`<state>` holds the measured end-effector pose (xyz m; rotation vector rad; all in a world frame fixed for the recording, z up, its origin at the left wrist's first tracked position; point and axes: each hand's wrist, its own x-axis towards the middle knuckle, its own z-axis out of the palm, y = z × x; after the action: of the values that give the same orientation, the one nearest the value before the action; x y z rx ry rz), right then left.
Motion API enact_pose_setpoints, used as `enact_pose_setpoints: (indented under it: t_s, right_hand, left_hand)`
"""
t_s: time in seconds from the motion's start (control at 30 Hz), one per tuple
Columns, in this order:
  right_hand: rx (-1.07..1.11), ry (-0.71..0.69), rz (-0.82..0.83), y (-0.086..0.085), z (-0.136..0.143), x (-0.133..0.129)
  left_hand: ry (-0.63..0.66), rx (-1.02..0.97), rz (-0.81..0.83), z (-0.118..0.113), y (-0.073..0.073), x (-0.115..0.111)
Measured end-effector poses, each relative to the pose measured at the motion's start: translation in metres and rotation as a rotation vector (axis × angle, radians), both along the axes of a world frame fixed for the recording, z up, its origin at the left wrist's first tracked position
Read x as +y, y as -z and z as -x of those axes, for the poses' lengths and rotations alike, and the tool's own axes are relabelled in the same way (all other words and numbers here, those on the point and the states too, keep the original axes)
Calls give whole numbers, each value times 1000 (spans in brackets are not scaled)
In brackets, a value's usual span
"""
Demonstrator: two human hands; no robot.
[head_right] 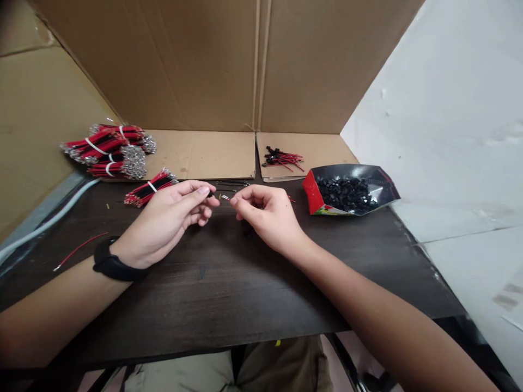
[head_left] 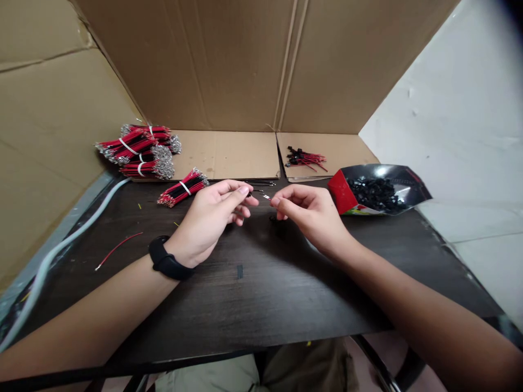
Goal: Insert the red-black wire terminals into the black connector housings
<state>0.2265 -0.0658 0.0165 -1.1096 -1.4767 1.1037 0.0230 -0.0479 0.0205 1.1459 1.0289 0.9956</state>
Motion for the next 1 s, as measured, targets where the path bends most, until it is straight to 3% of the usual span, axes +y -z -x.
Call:
enact_pose_setpoints:
  t_s: [0.5,1.0]
  right_hand:
    - [-31,-2,-7,-1,1,0]
    - [-28,-20,-18,-2,2,-1]
  left_hand:
    - [37,-96,98,2,3,0]
    - [121,-48,52,0,1,-1]
